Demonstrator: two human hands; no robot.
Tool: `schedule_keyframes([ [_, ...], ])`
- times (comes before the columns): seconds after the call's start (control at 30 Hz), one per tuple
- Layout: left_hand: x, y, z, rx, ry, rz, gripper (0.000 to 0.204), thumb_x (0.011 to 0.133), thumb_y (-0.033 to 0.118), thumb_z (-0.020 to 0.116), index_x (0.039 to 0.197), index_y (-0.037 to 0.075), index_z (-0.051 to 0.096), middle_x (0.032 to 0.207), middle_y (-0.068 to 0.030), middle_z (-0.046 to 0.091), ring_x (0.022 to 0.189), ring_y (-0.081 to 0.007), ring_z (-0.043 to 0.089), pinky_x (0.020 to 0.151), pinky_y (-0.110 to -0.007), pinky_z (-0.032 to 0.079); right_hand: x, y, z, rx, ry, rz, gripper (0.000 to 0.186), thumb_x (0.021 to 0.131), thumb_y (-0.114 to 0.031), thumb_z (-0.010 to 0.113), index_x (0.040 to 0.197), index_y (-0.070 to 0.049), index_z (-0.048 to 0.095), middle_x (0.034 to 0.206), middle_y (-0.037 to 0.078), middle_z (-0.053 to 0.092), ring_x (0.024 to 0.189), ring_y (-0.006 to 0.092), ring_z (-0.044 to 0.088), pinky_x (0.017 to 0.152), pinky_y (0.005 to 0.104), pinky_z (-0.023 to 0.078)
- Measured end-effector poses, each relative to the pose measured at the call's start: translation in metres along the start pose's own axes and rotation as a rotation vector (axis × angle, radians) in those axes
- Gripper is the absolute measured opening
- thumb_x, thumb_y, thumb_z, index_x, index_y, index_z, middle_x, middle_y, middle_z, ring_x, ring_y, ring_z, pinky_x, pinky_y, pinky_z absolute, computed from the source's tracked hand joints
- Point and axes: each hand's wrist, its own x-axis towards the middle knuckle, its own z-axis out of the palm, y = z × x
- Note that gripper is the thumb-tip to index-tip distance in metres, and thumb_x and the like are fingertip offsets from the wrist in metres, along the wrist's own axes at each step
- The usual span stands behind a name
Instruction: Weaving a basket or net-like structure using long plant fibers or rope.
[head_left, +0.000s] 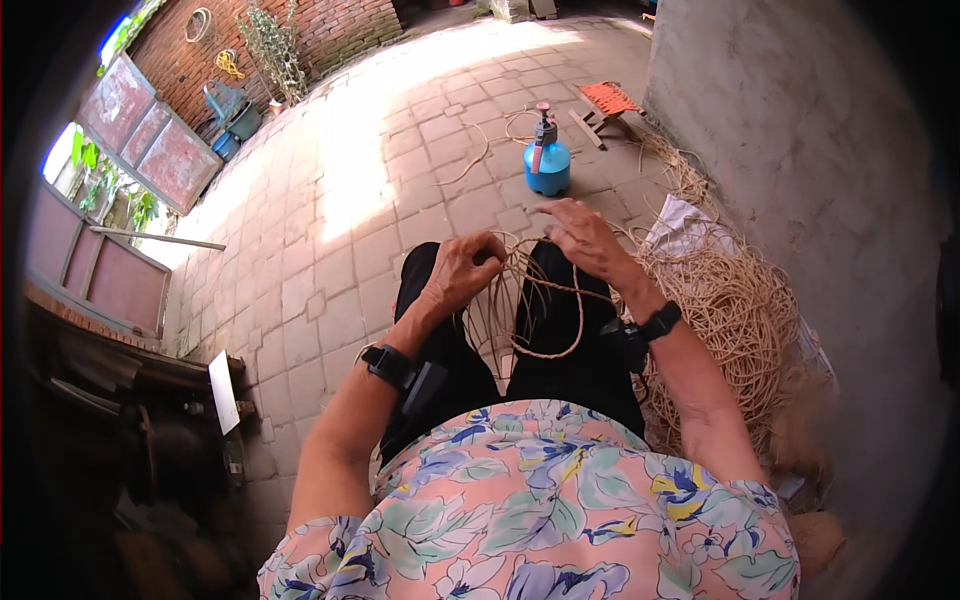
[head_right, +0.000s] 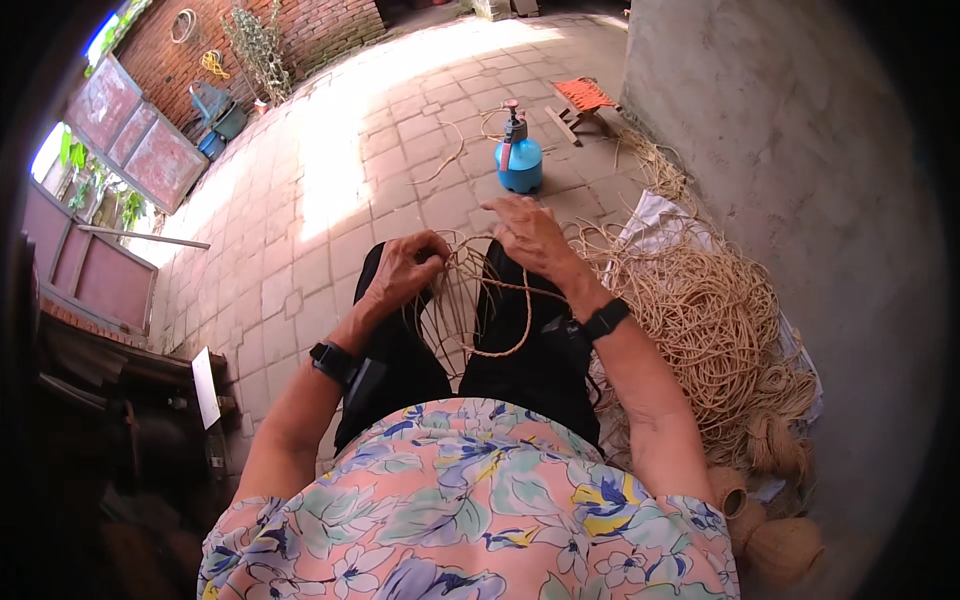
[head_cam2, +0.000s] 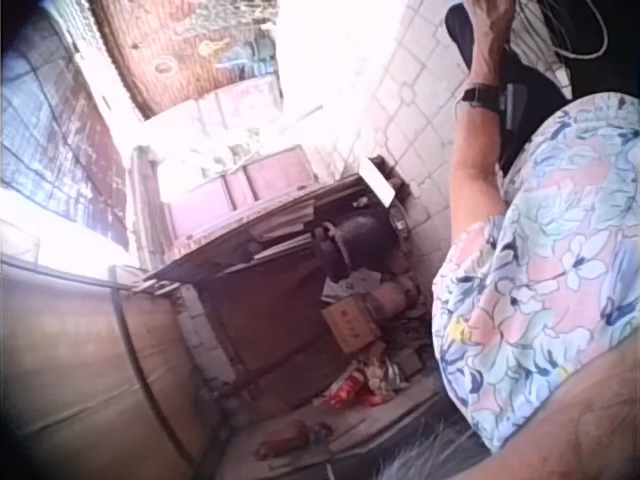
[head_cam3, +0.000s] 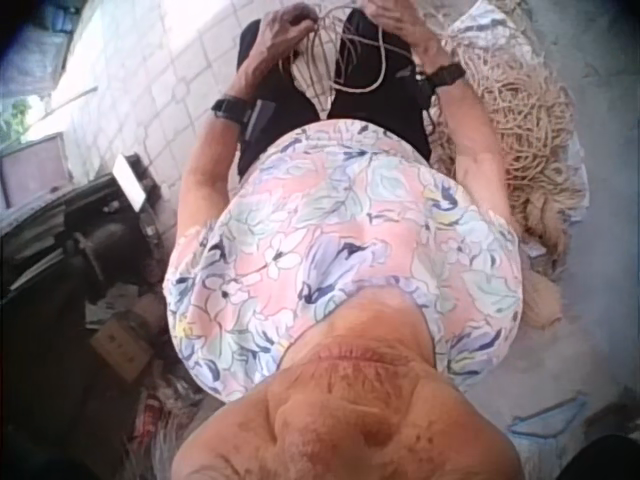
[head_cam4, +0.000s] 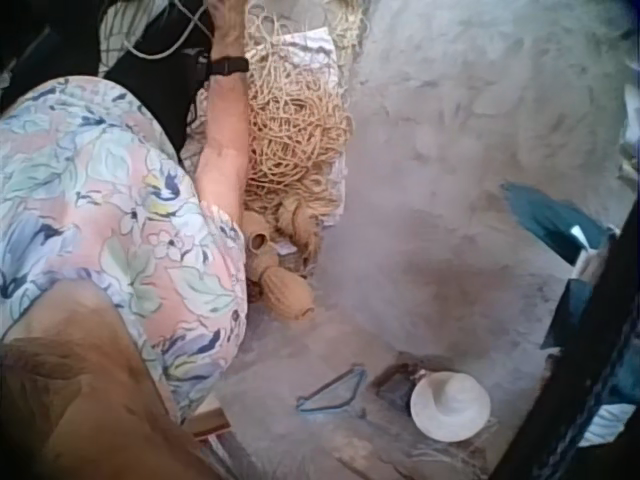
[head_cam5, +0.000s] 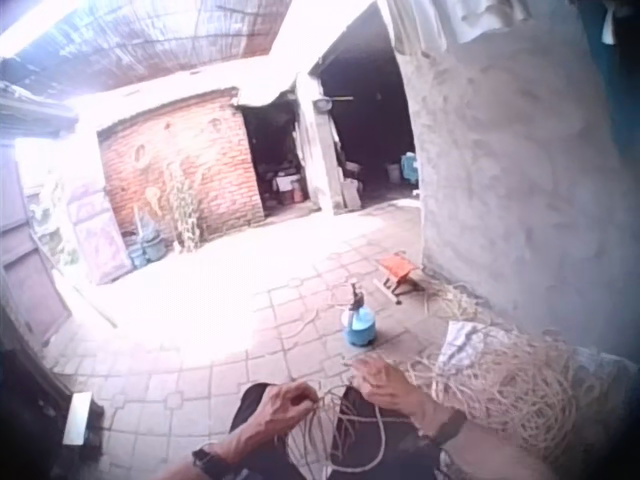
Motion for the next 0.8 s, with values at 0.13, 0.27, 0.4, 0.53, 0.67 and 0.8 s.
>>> schedule_keyframes([
  [0.13, 0.002, 0.003, -0.006, -0.029, -0.022, -0.016, 0.016, 0.08, 0.013, 0.059, 0.085, -0.001, 0.066, 0.073, -0.0111, 0.068, 0.068, -0.0205, 0.067, 0.07, -0.032, 0.052, 0.004, -0.016, 0.01, -0.033, -0.369, 0.106, 0.024, 0.095, -0.023, 0.053, 0.101, -0.001, 0.061, 0.096, 0.014, 0.063, 0.087, 0.0249, 0.064, 0.077, 0.0334, 0.05],
  [0.27, -0.003, 0.01, -0.012, -0.044, -0.064, -0.175, 0.023, 0.081, 0.019, 0.06, 0.086, -0.003, 0.067, 0.073, -0.0119, 0.068, 0.069, -0.0202, 0.066, 0.069, -0.032, 0.052, -0.053, 0.026, -0.039, 0.446, -0.078, 0.391, 0.028, 0.093, -0.024, 0.051, 0.088, 0.001, 0.06, 0.078, 0.015, 0.063, 0.075, 0.0285, 0.063, 0.068, 0.0358, 0.048],
  [0.4, 0.011, 0.007, -0.007, -0.013, -0.131, -0.115, 0.025, 0.081, 0.022, 0.065, 0.085, -0.002, 0.067, 0.072, -0.012, 0.067, 0.07, -0.0199, 0.065, 0.069, -0.034, 0.051, -0.204, 0.165, -0.139, -0.359, 0.05, 1.034, 0.042, 0.093, -0.037, 0.044, 0.093, -0.002, 0.065, 0.082, 0.019, 0.067, 0.076, 0.0377, 0.063, 0.071, 0.0452, 0.047],
  [0.53, 0.007, 0.005, -0.014, 0.014, -0.159, -0.164, 0.023, 0.08, 0.021, 0.067, 0.085, -0.001, 0.067, 0.073, -0.0112, 0.067, 0.071, -0.0191, 0.065, 0.069, -0.033, 0.051, -0.252, 0.154, -0.167, -0.606, -0.153, 1.518, 0.031, 0.091, -0.031, 0.055, 0.099, -0.005, 0.07, 0.091, 0.019, 0.069, 0.083, 0.0391, 0.065, 0.072, 0.0469, 0.049],
  [0.67, 0.015, 0.002, -0.012, -0.061, -0.219, -0.132, 0.017, 0.082, 0.015, 0.068, 0.086, -0.002, 0.065, 0.077, -0.0046, 0.065, 0.073, -0.0111, 0.06, 0.066, -0.027, 0.05, -0.211, 0.119, -0.107, -0.487, 0.141, 0.786, 0.023, 0.087, -0.024, 0.066, 0.101, -0.005, 0.067, 0.096, 0.013, 0.068, 0.083, 0.029, 0.066, 0.073, 0.0404, 0.052],
  [0.8, 0.016, -0.002, -0.019, -0.148, -0.266, -0.189, 0.015, 0.083, 0.014, 0.07, 0.087, 0.0, 0.066, 0.078, -0.0028, 0.065, 0.073, -0.0103, 0.06, 0.066, -0.026, 0.05, -0.086, -0.019, -0.047, 0.308, -0.021, 0.464, 0.025, 0.085, -0.016, 0.069, 0.106, -0.004, 0.064, 0.093, 0.013, 0.068, 0.082, 0.0271, 0.065, 0.074, 0.0363, 0.052],
])
